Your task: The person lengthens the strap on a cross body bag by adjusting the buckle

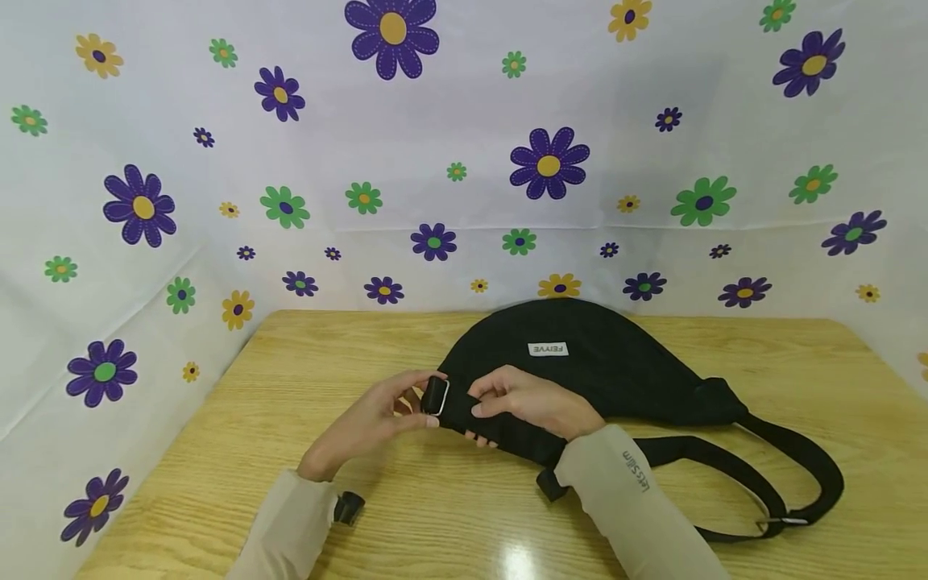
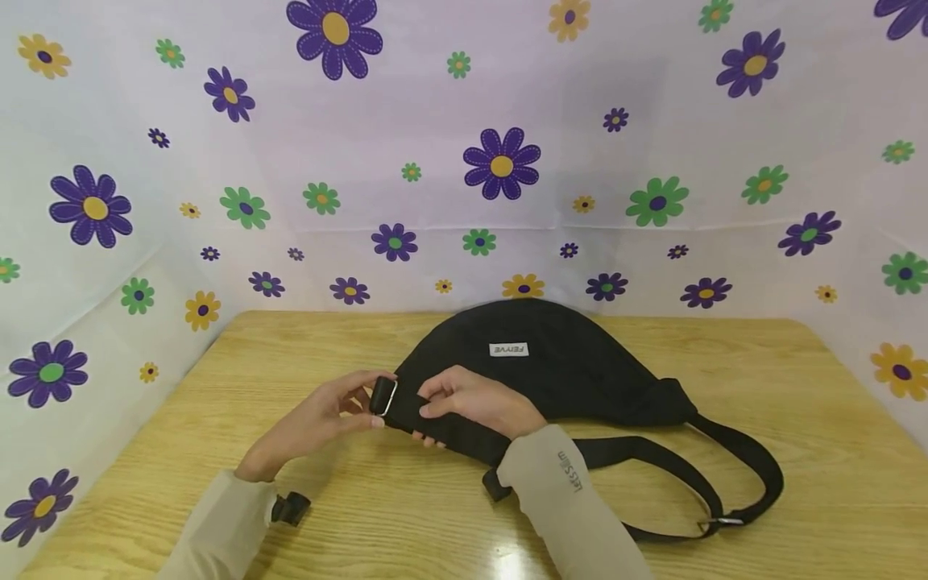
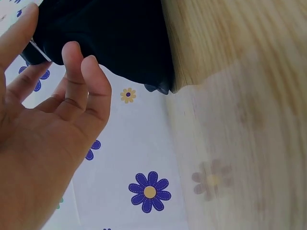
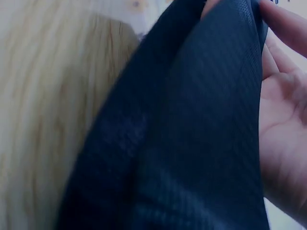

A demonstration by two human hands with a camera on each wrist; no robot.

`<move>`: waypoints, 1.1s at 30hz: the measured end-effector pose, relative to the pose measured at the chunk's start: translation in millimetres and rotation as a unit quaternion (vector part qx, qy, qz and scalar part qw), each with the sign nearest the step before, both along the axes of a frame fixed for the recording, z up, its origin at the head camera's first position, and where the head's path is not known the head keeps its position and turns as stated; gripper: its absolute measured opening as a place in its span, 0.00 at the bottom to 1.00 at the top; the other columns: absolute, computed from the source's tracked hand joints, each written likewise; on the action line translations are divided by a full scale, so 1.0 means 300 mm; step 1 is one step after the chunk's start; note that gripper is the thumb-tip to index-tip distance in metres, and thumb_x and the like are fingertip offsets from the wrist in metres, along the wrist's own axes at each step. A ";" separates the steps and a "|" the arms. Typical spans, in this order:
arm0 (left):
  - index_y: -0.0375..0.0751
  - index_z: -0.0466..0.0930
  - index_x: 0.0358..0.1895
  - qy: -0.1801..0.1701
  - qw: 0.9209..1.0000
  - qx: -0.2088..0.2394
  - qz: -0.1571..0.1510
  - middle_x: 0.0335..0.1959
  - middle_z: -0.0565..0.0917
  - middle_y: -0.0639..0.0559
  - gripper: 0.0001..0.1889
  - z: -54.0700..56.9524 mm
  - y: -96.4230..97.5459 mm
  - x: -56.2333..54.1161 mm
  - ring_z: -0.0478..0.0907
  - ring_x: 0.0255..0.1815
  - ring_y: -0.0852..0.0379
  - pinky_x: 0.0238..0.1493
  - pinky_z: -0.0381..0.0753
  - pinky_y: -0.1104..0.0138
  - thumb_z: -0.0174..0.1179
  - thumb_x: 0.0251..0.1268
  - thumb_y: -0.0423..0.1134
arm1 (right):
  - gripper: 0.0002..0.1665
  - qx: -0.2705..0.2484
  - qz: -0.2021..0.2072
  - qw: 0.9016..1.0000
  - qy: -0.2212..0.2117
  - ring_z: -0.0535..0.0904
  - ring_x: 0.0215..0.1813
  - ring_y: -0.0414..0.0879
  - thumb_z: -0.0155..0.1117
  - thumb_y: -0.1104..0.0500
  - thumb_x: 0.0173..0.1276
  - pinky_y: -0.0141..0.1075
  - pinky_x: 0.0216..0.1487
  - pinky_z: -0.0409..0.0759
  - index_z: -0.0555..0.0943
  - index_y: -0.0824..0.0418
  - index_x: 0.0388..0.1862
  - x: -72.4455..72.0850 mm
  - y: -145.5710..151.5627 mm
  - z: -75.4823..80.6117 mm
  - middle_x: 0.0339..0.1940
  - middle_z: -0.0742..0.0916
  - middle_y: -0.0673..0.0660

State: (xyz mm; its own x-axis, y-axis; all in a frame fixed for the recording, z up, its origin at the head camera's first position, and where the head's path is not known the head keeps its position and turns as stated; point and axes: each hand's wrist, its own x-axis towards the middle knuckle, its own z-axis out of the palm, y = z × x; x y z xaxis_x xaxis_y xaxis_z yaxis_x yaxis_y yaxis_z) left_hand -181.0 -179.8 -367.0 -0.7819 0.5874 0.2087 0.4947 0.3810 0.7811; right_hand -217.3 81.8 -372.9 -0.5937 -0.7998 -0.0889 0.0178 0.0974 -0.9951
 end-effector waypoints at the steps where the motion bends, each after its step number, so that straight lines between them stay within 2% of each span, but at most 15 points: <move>1: 0.32 0.72 0.69 0.000 1.000 0.000 0.001 0.52 0.81 0.41 0.27 0.001 0.000 0.000 0.77 0.39 0.55 0.43 0.80 0.63 0.66 0.69 0.33 | 0.08 0.001 0.003 1.000 0.006 0.85 0.34 0.49 0.56 0.69 0.75 0.41 0.45 0.82 0.82 0.72 0.43 -0.001 0.002 0.000 0.34 0.88 0.59; 6: 0.31 0.72 0.69 0.004 1.000 0.004 -0.001 0.54 0.82 0.41 0.27 0.000 0.002 -0.001 0.78 0.39 0.55 0.42 0.80 0.63 0.67 0.68 0.32 | 0.07 -0.023 0.010 0.999 0.027 0.85 0.32 0.47 0.54 0.71 0.75 0.38 0.41 0.83 0.79 0.75 0.42 0.004 -0.020 -0.001 0.33 0.88 0.59; 13: 0.34 0.79 0.59 0.003 1.000 0.019 -0.019 0.47 0.83 0.46 0.21 -0.004 0.015 0.002 0.78 0.37 0.55 0.38 0.80 0.64 0.70 0.64 0.30 | 0.07 -0.038 -0.036 0.998 0.018 0.83 0.31 0.47 0.53 0.71 0.76 0.38 0.39 0.82 0.79 0.74 0.42 0.033 -0.069 0.011 0.31 0.86 0.56; 17: 0.35 0.79 0.59 0.009 1.000 0.014 -0.022 0.47 0.82 0.47 0.20 -0.006 0.016 0.001 0.78 0.38 0.55 0.39 0.80 0.64 0.69 0.65 0.31 | 0.08 -0.033 -0.042 0.998 0.015 0.83 0.31 0.48 0.53 0.70 0.76 0.39 0.41 0.82 0.79 0.74 0.43 0.036 -0.071 0.016 0.32 0.87 0.56; 21: 0.35 0.77 0.62 0.010 1.000 0.000 -0.018 0.47 0.82 0.48 0.21 -0.005 0.012 -0.002 0.78 0.39 0.54 0.40 0.79 0.64 0.67 0.67 0.32 | 0.09 -0.014 -0.014 1.000 0.016 0.85 0.35 0.50 0.53 0.71 0.76 0.41 0.45 0.84 0.79 0.76 0.47 0.022 -0.044 0.016 0.36 0.88 0.61; 25: 0.34 0.75 0.66 0.001 1.000 -0.005 -0.001 0.48 0.81 0.48 0.24 -0.003 0.005 -0.002 0.78 0.41 0.53 0.42 0.78 0.64 0.67 0.68 0.32 | 0.06 0.025 0.033 0.999 0.026 0.86 0.37 0.52 0.52 0.73 0.75 0.40 0.49 0.83 0.77 0.75 0.41 0.006 0.003 0.017 0.36 0.89 0.65; 29: 0.34 0.74 0.67 -0.001 1.000 -0.005 0.008 0.47 0.81 0.49 0.25 -0.002 0.000 -0.003 0.78 0.41 0.53 0.41 0.78 0.64 0.67 0.68 0.32 | 0.06 0.040 0.066 0.996 0.043 0.87 0.34 0.48 0.51 0.75 0.74 0.37 0.46 0.82 0.76 0.74 0.37 -0.011 0.032 0.016 0.34 0.89 0.64; 33: 0.34 0.74 0.66 0.000 1.000 -0.004 0.009 0.47 0.80 0.49 0.24 -0.002 -0.002 -0.002 0.78 0.41 0.53 0.41 0.78 0.65 0.67 0.68 0.32 | 0.07 0.028 0.072 0.996 0.053 0.86 0.31 0.46 0.49 0.75 0.75 0.36 0.39 0.83 0.76 0.75 0.38 -0.017 0.027 0.015 0.34 0.89 0.64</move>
